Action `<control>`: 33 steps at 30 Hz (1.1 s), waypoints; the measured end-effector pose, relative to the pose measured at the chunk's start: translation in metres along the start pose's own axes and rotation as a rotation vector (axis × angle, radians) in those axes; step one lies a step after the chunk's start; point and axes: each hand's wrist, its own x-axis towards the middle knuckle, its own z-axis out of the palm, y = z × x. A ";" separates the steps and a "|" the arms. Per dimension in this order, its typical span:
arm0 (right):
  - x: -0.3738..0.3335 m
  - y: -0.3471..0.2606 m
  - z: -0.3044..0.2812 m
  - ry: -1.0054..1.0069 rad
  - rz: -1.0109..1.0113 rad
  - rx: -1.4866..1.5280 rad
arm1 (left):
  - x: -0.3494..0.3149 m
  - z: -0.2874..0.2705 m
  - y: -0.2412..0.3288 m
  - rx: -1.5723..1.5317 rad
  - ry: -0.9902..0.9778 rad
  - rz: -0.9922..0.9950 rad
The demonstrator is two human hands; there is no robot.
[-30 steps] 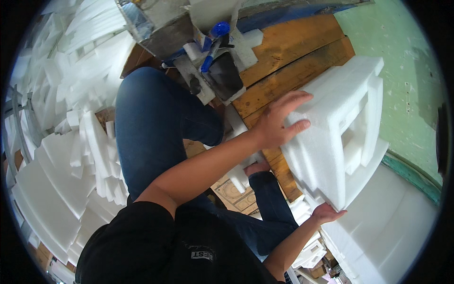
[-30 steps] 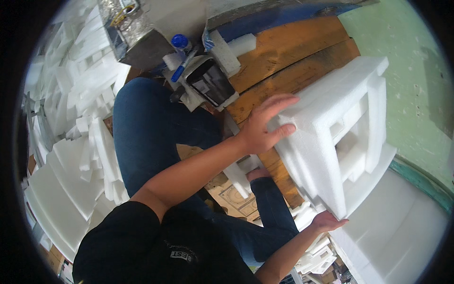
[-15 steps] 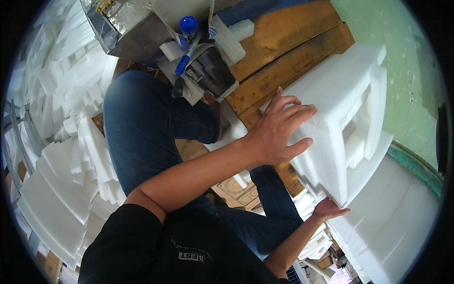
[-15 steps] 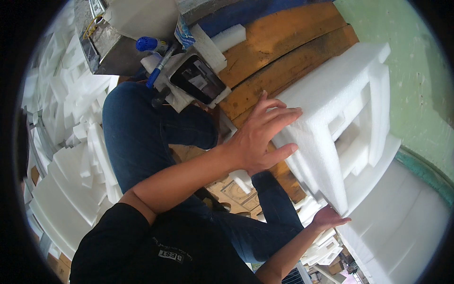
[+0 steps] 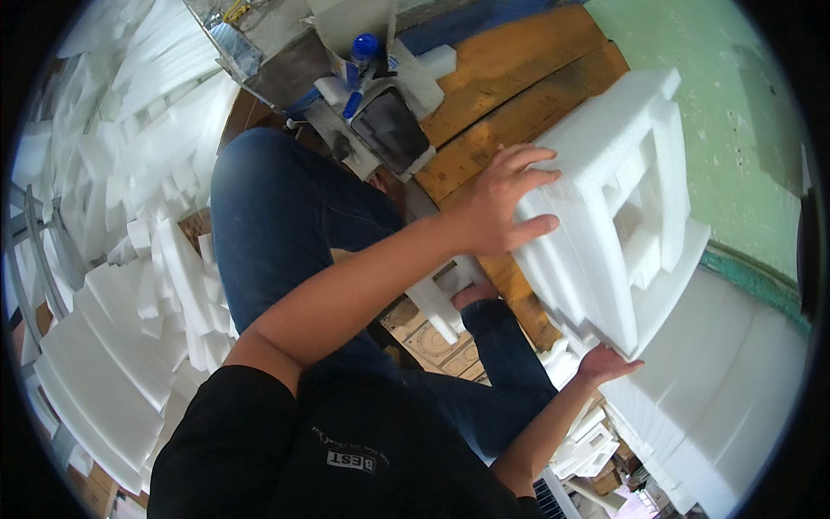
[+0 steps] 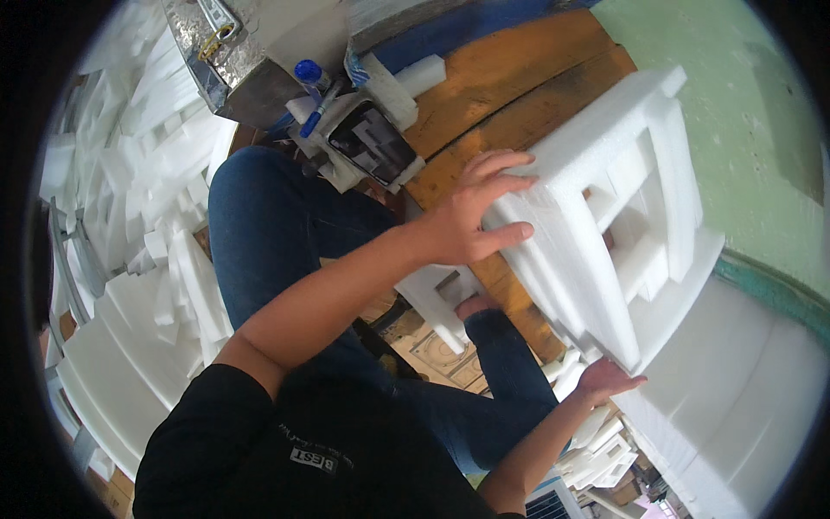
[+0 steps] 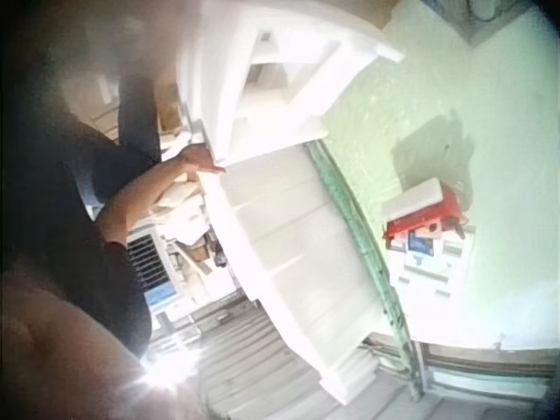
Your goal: The person sits on a workbench and repeatedly cuts strips from white foam pieces using a manual cutting machine. They handle the foam by hand, feed it through the machine, and place the cut pieces aside.
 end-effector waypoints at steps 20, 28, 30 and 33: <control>-0.010 0.033 -0.037 0.021 -0.004 0.044 | 0.035 0.022 0.034 -0.209 0.026 -0.256; -0.063 0.046 -0.025 -0.050 -0.104 0.149 | 0.088 0.022 0.091 0.018 0.065 -0.102; -0.073 0.065 -0.011 -0.140 -0.142 0.073 | 0.127 0.000 0.121 0.202 0.014 0.012; -0.098 0.053 0.033 -0.308 -0.091 0.109 | 0.188 -0.016 0.148 0.193 0.021 0.231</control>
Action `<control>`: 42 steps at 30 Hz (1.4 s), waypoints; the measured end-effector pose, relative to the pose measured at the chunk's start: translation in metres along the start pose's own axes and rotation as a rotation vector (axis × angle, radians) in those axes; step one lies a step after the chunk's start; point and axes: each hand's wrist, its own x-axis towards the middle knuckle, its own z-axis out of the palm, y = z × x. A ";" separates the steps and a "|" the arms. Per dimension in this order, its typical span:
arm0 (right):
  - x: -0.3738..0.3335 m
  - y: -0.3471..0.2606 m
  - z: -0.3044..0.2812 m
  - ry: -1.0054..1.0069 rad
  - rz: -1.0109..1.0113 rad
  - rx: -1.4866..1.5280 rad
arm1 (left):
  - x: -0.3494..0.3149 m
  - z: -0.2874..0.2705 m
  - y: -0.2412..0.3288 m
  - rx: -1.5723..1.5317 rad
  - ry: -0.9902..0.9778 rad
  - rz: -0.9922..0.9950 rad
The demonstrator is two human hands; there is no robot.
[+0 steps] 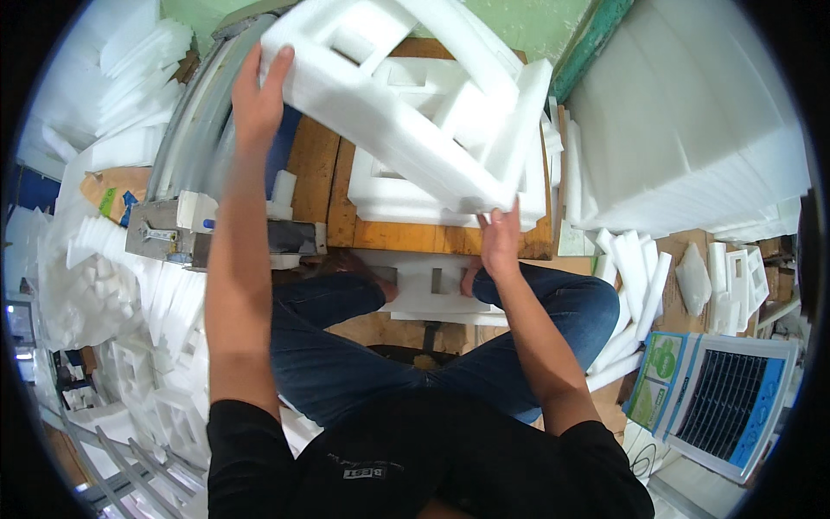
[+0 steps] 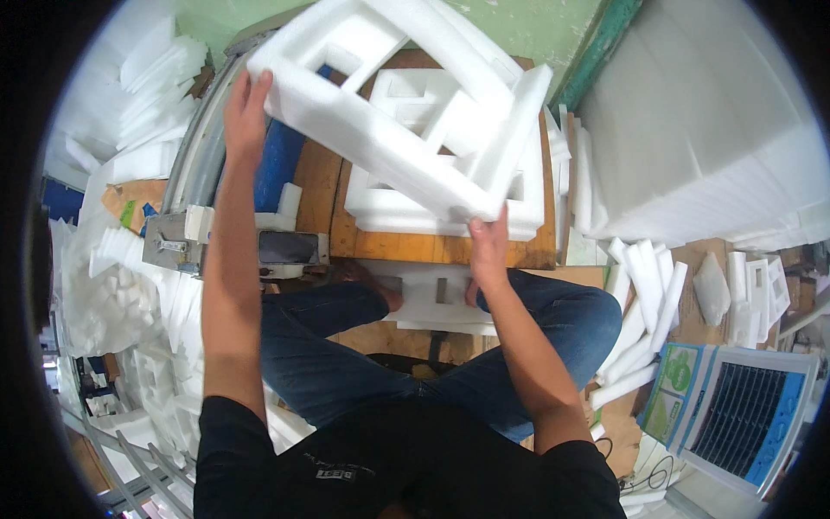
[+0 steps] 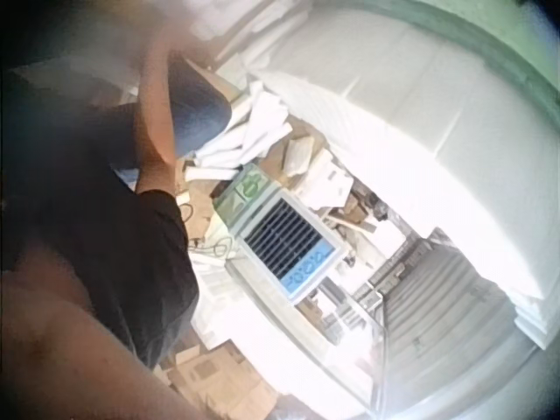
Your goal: The person sits on a workbench and repeatedly cuts strips from white foam pieces using a manual cutting machine. They handle the foam by hand, feed it through the machine, and place the cut pieces aside.
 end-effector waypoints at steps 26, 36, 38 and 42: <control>0.080 -0.055 0.072 0.422 0.026 -0.353 | 0.087 -0.002 0.045 -0.407 -0.318 0.520; 0.154 -0.111 0.076 0.403 -0.365 -0.649 | 0.062 0.001 0.070 -0.258 -0.195 0.677; 0.153 -0.118 0.071 0.445 -0.445 -0.564 | 0.059 0.000 0.072 -0.226 -0.169 0.682; 0.128 -0.141 0.019 0.531 -0.406 -0.291 | 0.048 0.006 0.086 -0.304 -0.166 0.628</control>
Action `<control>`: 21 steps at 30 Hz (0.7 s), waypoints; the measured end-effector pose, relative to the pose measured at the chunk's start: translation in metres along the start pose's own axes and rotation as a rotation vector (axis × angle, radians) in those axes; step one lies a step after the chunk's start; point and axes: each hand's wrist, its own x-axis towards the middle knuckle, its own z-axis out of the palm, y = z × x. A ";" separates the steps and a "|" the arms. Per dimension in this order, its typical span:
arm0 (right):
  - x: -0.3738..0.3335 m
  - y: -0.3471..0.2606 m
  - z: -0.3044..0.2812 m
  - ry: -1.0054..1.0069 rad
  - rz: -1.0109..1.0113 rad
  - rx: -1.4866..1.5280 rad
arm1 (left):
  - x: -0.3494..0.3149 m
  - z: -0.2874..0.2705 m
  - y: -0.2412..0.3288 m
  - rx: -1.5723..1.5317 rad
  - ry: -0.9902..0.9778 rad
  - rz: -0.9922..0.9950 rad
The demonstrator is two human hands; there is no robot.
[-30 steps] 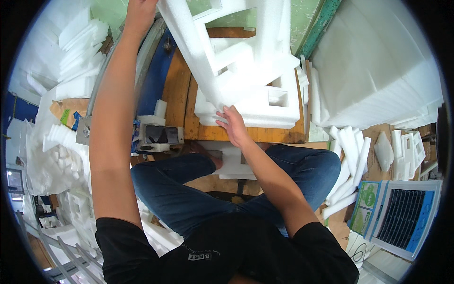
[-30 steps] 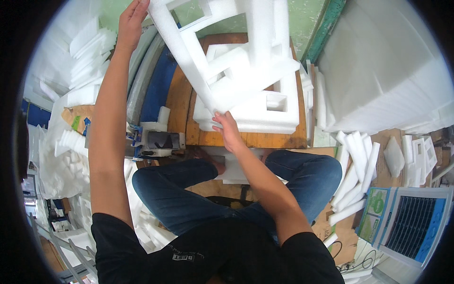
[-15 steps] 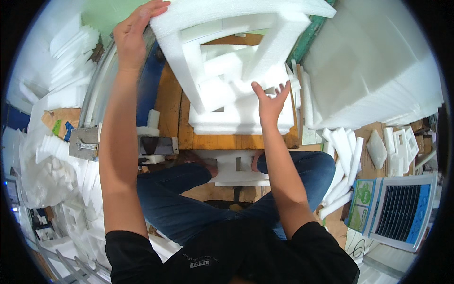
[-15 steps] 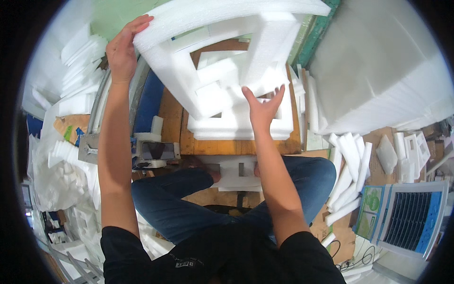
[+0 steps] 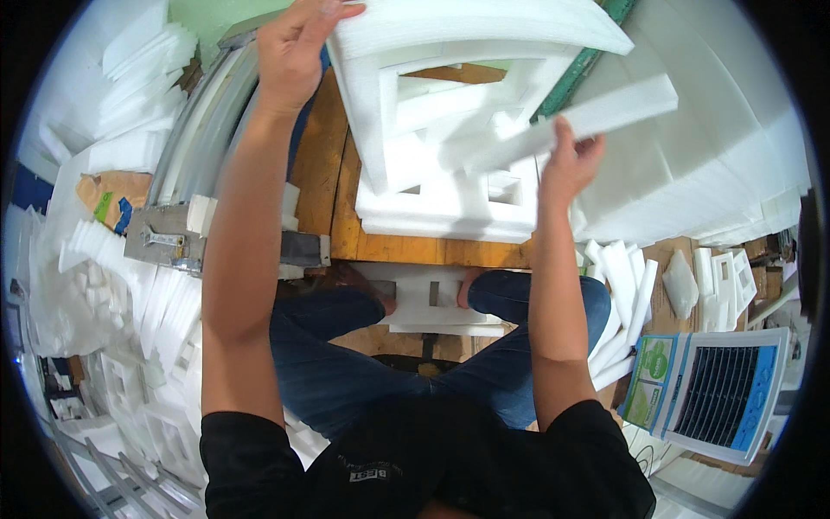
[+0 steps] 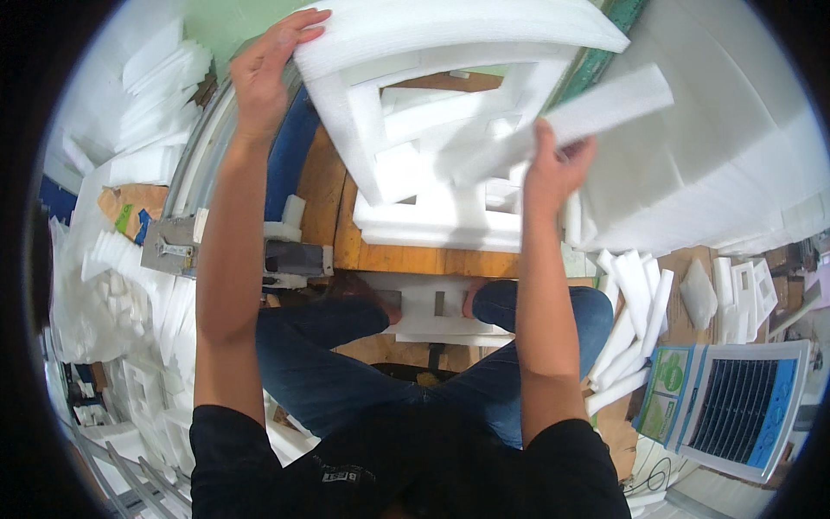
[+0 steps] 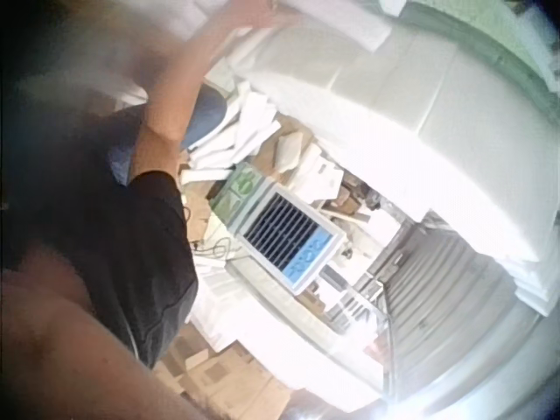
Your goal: The person sits on a workbench and repeatedly cuts strips from white foam pieces using a manual cutting machine. They handle the foam by hand, feed it through the machine, and place the cut pieces aside.
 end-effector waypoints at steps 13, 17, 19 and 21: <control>-0.067 0.083 -0.007 -0.246 0.652 -0.422 | 0.002 0.000 -0.005 0.073 0.016 -0.060; -0.059 0.084 -0.008 -0.348 0.476 -0.655 | -0.006 0.007 -0.008 0.056 0.002 -0.062; -0.043 0.071 -0.005 -0.287 0.018 -0.871 | 0.001 0.007 -0.008 0.030 -0.010 -0.019; -0.041 -0.024 0.022 -0.261 -0.303 -0.489 | -0.002 -0.004 -0.008 0.064 -0.023 0.037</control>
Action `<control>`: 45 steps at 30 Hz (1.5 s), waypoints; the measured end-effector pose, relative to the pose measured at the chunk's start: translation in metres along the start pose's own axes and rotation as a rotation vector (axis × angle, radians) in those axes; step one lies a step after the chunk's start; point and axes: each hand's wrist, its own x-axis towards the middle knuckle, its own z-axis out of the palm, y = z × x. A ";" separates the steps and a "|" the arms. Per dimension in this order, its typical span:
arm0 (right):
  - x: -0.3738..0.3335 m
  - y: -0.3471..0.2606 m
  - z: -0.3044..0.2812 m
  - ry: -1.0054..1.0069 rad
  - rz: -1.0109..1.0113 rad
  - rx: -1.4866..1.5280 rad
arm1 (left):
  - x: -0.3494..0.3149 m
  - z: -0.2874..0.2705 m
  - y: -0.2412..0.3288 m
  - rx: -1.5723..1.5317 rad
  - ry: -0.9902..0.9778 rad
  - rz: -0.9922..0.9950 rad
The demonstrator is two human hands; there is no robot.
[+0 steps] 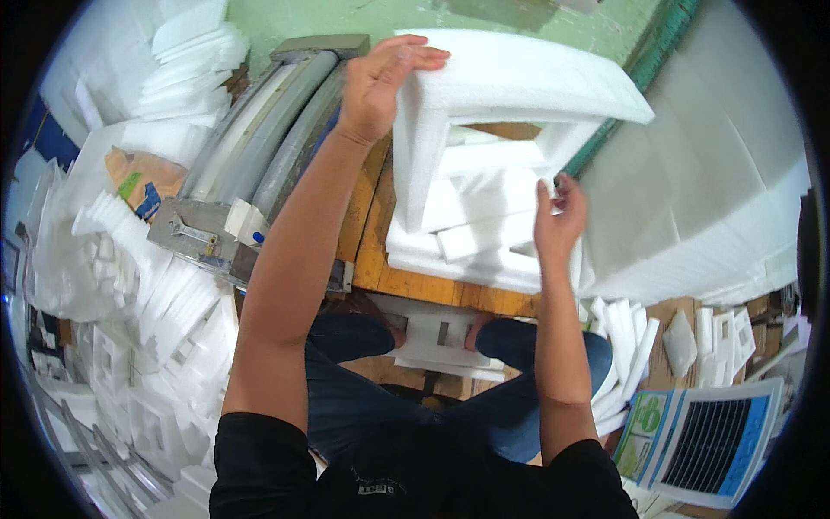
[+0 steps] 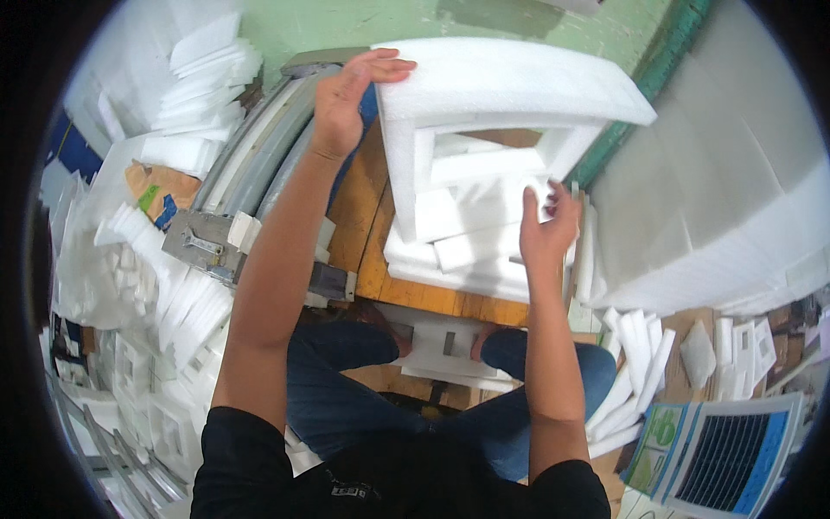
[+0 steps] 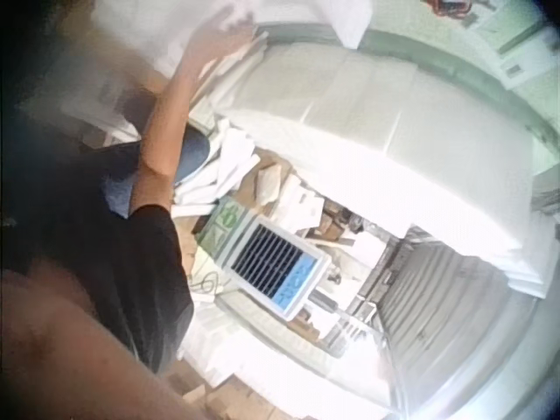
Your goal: The person sits on a workbench and repeatedly cuts strips from white foam pieces using a manual cutting machine. They handle the foam by hand, feed it through the machine, and place the cut pieces aside.
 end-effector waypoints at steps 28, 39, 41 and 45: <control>0.217 -0.253 0.054 -1.348 -0.517 -0.273 | -0.007 0.024 0.001 -0.516 0.217 -0.633; 0.202 -0.234 0.055 -1.239 -0.554 -0.142 | -0.018 0.016 -0.005 -0.527 0.161 -0.560; 0.188 -0.227 0.047 -0.898 -0.818 -0.239 | -0.013 0.018 -0.007 -0.598 0.177 -0.633; 0.112 -0.209 0.030 -0.404 -0.913 -0.073 | -0.009 0.021 -0.010 -0.618 0.209 -0.660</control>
